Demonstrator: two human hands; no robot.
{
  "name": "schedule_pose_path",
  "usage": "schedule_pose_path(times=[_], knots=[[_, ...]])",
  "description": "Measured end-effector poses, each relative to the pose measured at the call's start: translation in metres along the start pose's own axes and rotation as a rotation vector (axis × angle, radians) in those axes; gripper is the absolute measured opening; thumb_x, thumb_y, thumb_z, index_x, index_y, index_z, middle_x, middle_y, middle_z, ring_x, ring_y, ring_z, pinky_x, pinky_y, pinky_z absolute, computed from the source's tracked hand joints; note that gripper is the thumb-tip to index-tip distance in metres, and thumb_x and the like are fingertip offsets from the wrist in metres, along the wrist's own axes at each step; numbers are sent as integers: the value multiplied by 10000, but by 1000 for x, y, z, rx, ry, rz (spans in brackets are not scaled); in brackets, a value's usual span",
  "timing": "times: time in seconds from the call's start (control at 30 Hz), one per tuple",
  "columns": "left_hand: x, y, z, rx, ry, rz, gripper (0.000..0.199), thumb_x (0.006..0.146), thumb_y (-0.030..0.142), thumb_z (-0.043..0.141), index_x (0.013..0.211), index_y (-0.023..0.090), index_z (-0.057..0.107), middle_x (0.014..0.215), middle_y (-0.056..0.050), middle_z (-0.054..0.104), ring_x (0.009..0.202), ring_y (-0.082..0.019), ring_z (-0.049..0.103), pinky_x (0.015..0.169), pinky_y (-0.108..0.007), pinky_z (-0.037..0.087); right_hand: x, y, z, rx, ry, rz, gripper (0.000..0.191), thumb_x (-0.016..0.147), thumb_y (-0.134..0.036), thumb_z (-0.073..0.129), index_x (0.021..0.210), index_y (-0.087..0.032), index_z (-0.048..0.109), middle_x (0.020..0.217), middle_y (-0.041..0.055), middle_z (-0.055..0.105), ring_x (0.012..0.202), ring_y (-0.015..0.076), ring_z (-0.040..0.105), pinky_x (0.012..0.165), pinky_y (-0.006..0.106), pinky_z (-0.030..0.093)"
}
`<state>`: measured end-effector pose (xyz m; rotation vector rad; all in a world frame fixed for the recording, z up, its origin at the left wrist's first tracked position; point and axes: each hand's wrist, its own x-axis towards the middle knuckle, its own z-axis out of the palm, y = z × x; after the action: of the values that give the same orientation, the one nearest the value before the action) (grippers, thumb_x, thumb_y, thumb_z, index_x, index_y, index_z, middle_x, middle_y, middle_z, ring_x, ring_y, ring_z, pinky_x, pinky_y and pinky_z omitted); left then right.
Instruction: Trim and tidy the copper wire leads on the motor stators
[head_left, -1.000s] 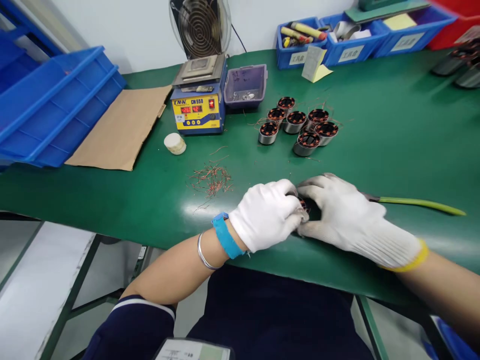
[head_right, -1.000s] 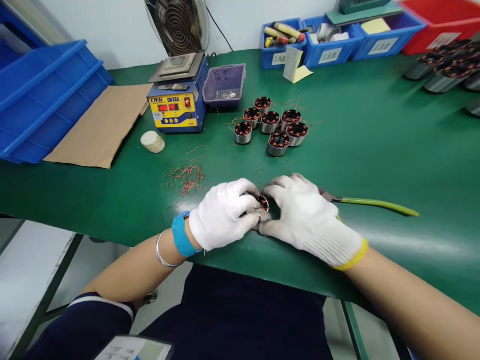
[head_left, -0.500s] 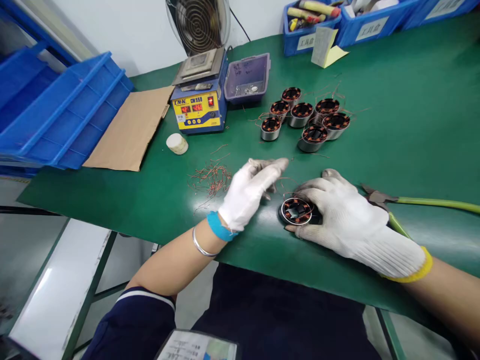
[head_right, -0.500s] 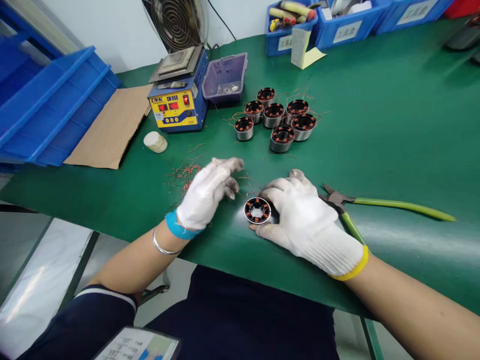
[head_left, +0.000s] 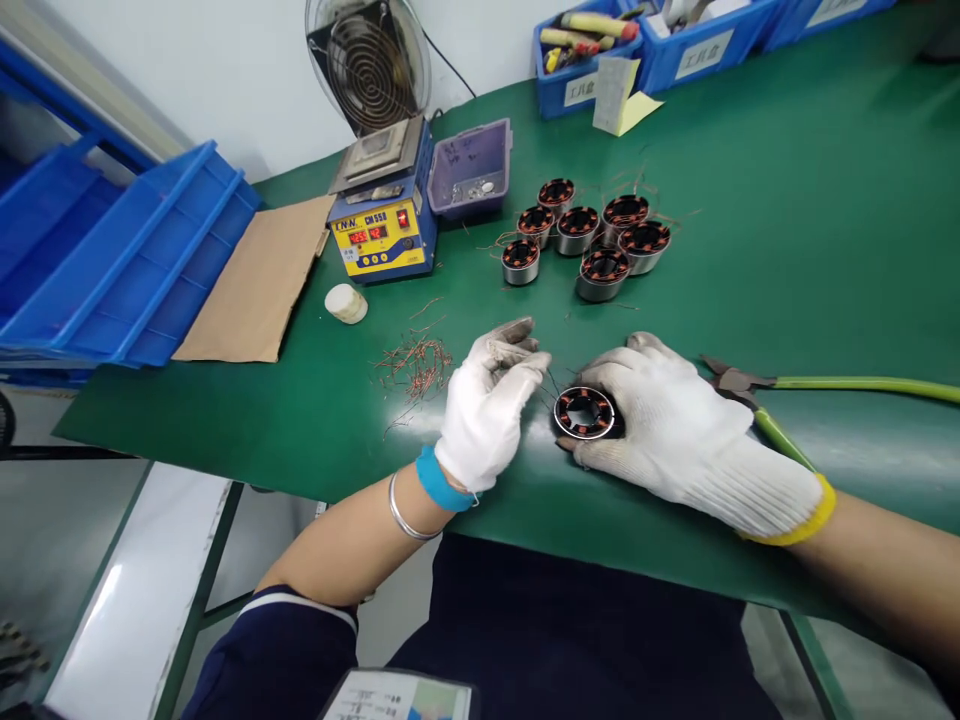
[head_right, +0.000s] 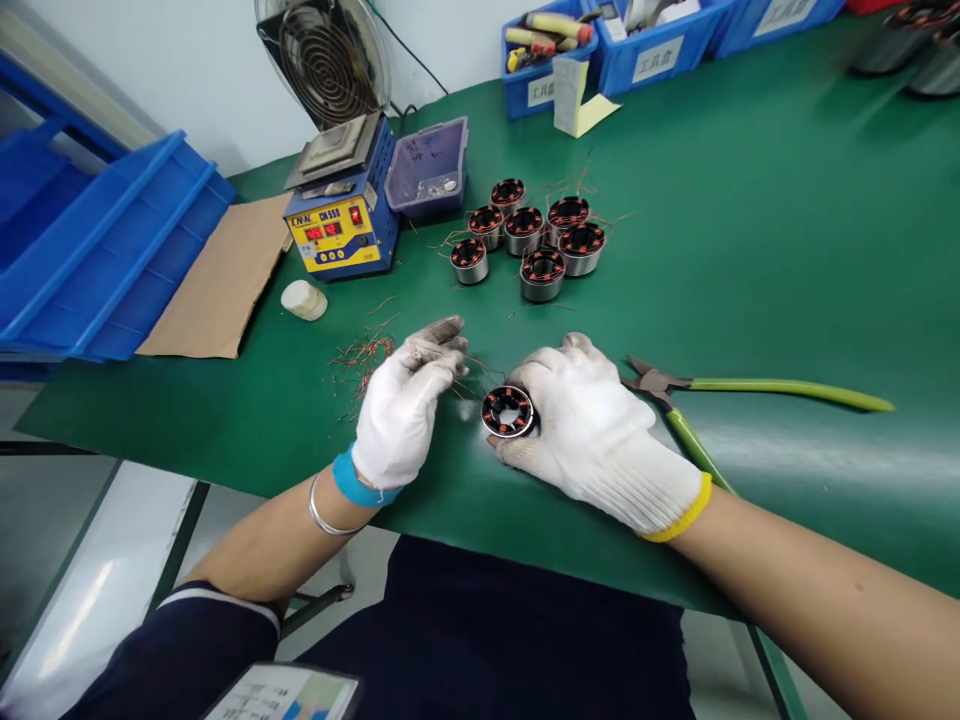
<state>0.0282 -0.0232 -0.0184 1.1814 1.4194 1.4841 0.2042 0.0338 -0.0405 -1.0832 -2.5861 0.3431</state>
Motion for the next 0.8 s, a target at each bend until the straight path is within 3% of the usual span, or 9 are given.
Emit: schedule_pose_path(times=[0.1,0.2,0.27,0.37,0.47,0.57,0.63,0.73,0.8], knots=[[1,-1,-1,11,-13,-17,173,839,337,683,785,192,605,1169,-129,698,1260,-305,626,1017,-435,533,-2,1,-1,22,6,25,374,696,-570,711,858,-234,691,869,110,688,957,393,632,811,515,543],[-1,13,-9,181,-23,181,307,753,349,812,942,206,617,1403,-158,587,1395,-358,521,1039,-448,519,-10,7,-4,94,59,22,632,685,-533,725,1228,-214,669,1170,136,695,1032,384,651,783,473,555],[-4,24,-13,360,-124,340,432,728,385,853,1066,230,633,1544,-134,482,1472,-387,429,1137,-487,447,-14,13,-5,132,59,-57,705,715,-452,680,1375,-219,591,1321,134,647,1097,376,641,800,466,561],[-6,29,-14,677,-381,499,460,741,454,845,1117,250,676,1538,-110,519,1488,-414,395,1228,-559,319,-13,21,-3,118,32,-187,542,774,-313,575,1303,-216,637,1290,124,660,1174,376,607,890,502,548],[-6,19,-11,969,-469,618,448,795,448,790,1181,243,689,1529,-117,548,1463,-412,426,1233,-615,268,-6,26,-1,73,18,-236,368,841,-255,507,1142,-215,716,1214,127,690,1172,374,600,947,550,520],[-5,12,-11,1156,-455,640,385,830,443,754,1162,257,703,1582,-104,497,1475,-400,409,1226,-628,263,-1,27,-2,60,-22,-261,268,891,-250,476,924,-222,740,1114,121,708,1079,342,630,936,541,524],[-4,13,-14,1163,-461,621,422,788,460,795,1145,258,697,1607,-112,459,1483,-407,394,1221,-627,283,-2,26,-2,68,-21,-242,253,906,-279,485,875,-217,729,1068,126,709,1042,337,642,892,523,543],[-1,15,-19,1015,-462,518,735,661,554,886,1250,210,613,1609,-184,413,1438,-401,456,1167,-556,419,-5,21,-2,122,45,-165,350,921,-313,507,1179,-180,703,1156,144,708,1098,341,659,904,503,566],[1,15,-22,888,-404,434,1003,570,647,911,1357,175,507,1583,-223,404,1347,-375,547,1088,-499,514,-7,16,0,158,77,-164,527,937,-299,487,1437,-153,567,1312,153,678,1204,336,647,964,482,568]])
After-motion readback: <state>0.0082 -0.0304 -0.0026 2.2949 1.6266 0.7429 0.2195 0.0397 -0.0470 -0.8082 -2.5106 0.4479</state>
